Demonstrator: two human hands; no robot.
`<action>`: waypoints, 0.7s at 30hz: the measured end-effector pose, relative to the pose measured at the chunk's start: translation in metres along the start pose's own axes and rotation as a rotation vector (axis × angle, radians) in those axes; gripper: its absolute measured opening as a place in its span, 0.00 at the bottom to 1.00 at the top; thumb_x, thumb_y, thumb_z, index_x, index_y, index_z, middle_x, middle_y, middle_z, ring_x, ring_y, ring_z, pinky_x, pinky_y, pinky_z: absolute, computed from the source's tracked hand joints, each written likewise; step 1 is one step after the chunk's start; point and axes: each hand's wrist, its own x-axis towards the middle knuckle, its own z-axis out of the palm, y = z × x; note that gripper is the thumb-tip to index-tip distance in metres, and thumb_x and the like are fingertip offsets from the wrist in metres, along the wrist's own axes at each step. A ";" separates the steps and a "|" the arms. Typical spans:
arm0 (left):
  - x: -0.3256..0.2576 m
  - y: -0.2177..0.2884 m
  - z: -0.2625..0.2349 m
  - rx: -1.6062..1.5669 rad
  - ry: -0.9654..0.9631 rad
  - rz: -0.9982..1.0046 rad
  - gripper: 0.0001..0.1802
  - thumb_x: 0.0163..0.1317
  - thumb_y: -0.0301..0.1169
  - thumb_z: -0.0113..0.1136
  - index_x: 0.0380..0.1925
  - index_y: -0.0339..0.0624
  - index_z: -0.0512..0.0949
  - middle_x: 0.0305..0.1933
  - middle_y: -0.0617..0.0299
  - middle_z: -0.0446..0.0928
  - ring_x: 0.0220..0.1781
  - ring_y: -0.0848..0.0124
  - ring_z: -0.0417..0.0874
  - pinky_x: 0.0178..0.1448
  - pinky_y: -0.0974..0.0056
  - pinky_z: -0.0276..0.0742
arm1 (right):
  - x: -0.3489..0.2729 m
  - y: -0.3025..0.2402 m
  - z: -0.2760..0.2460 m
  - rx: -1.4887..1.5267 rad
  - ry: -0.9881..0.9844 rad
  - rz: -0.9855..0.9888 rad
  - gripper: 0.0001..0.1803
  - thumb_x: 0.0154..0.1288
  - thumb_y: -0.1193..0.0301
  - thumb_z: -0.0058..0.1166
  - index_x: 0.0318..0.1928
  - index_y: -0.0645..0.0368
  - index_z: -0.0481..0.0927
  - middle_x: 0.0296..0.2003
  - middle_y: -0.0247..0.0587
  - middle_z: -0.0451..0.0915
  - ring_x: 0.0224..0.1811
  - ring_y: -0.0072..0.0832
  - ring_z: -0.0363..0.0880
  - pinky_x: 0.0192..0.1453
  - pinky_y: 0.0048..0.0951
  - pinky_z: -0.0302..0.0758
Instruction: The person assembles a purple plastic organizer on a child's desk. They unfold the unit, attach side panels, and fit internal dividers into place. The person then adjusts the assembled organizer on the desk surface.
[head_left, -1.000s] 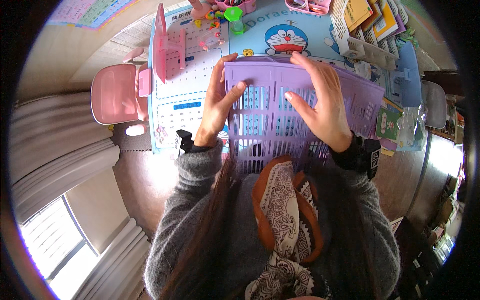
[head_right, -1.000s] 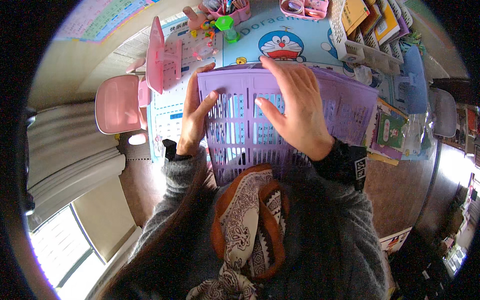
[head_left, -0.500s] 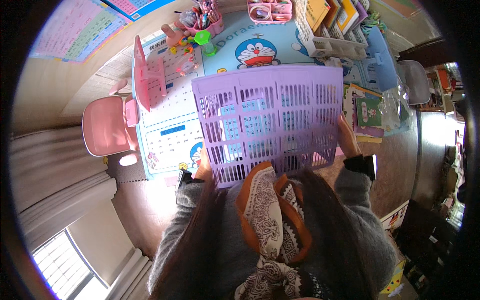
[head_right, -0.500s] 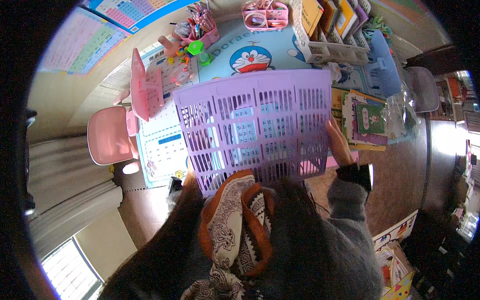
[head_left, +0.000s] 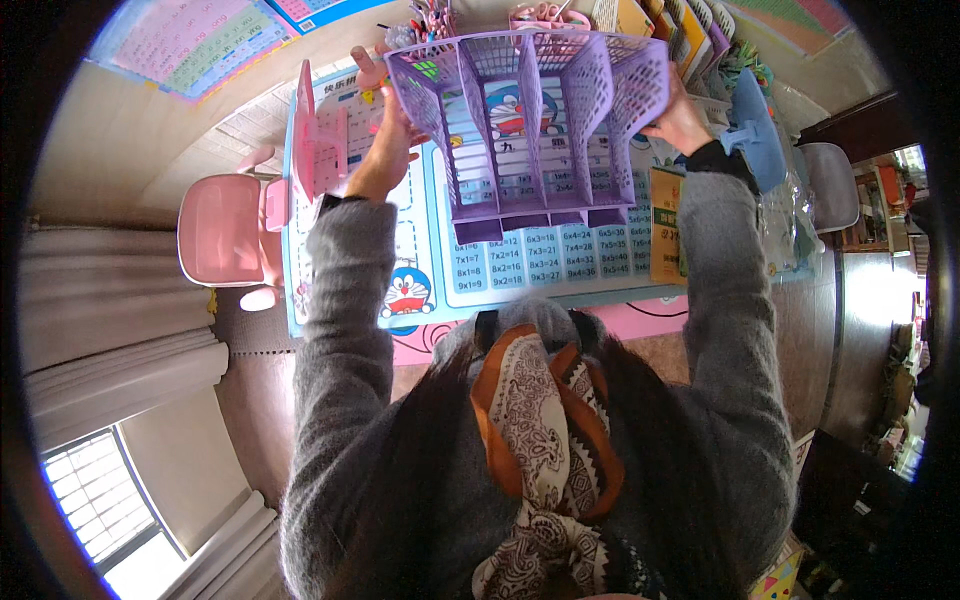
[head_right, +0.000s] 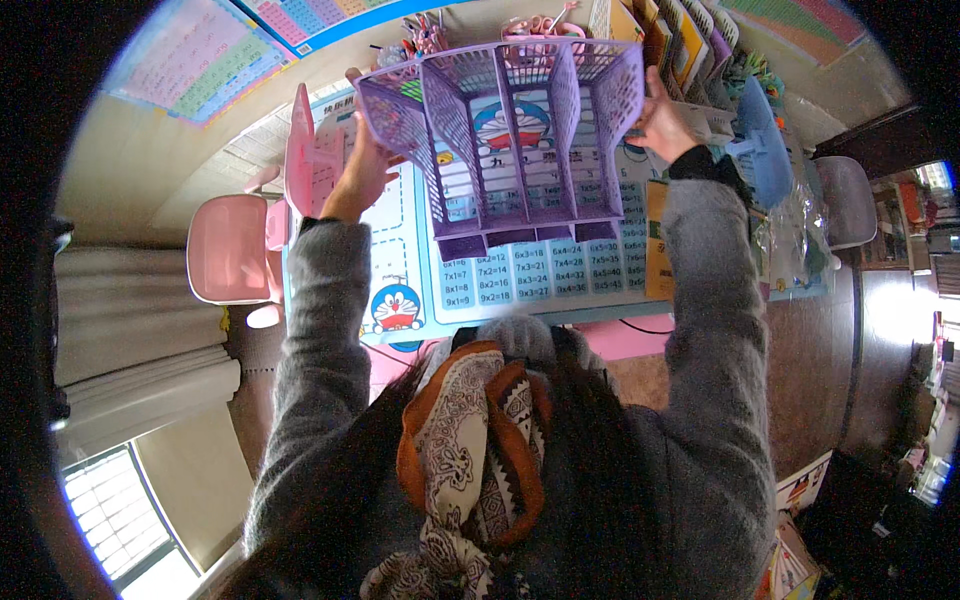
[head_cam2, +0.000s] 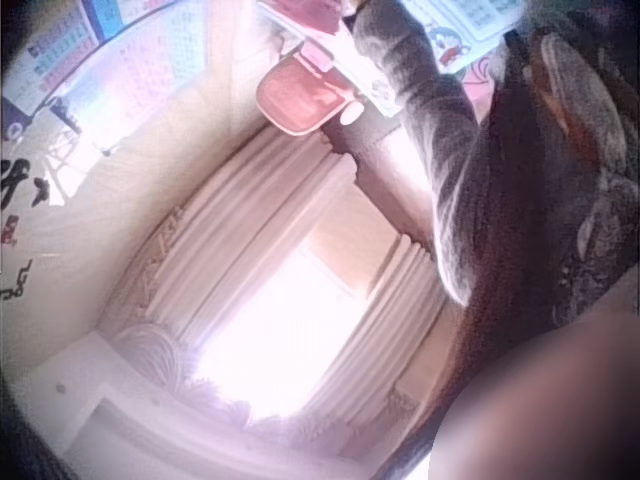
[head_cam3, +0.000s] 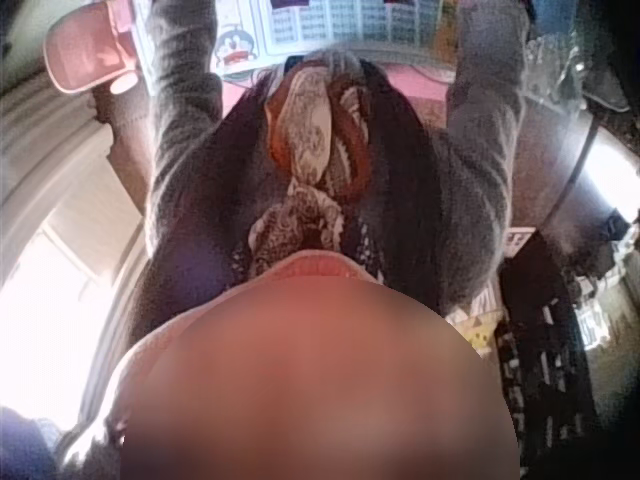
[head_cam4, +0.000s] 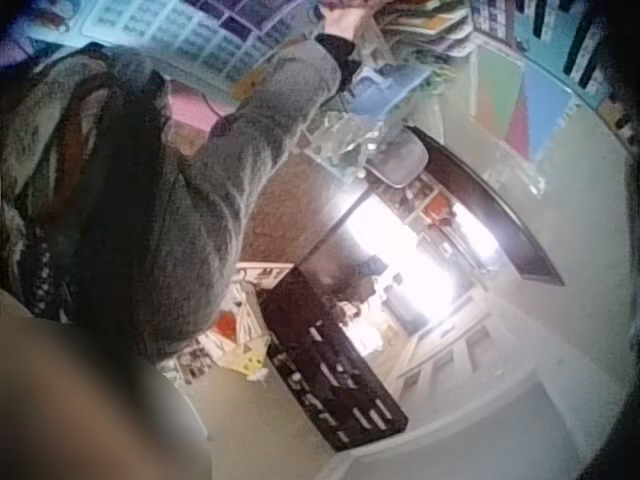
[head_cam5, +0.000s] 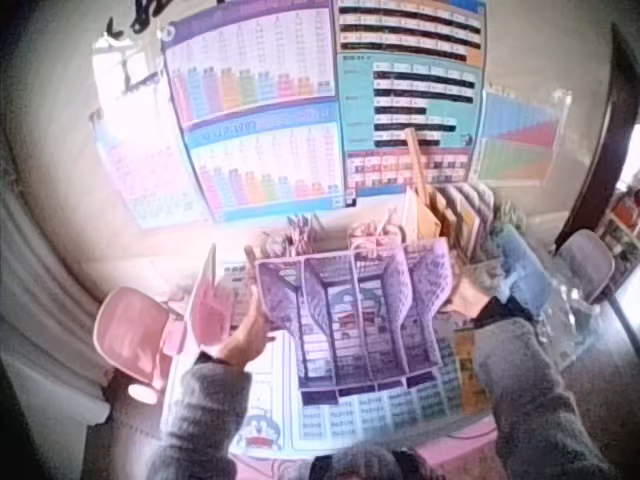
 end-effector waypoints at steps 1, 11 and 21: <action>0.009 -0.011 0.001 -0.004 0.023 -0.077 0.54 0.51 0.76 0.19 0.68 0.48 0.52 0.67 0.49 0.59 0.68 0.51 0.56 0.67 0.33 0.30 | 0.009 0.012 0.002 -0.120 0.024 0.035 0.53 0.52 0.24 0.24 0.61 0.56 0.66 0.59 0.51 0.65 0.65 0.43 0.57 0.69 0.60 0.40; 0.025 -0.121 0.002 -0.024 0.183 0.075 0.47 0.59 0.66 0.38 0.68 0.44 0.48 0.70 0.51 0.52 0.70 0.56 0.53 0.69 0.46 0.45 | 0.012 0.124 -0.024 0.038 0.194 -0.031 0.43 0.61 0.36 0.38 0.66 0.53 0.59 0.62 0.42 0.61 0.66 0.39 0.55 0.68 0.46 0.48; 0.056 -0.208 0.012 0.591 0.323 0.093 0.26 0.58 0.34 0.56 0.56 0.37 0.64 0.47 0.40 0.75 0.49 0.44 0.76 0.51 0.49 0.71 | 0.010 0.206 -0.008 -0.978 0.406 0.024 0.30 0.64 0.51 0.46 0.55 0.66 0.70 0.53 0.57 0.72 0.55 0.49 0.70 0.57 0.44 0.67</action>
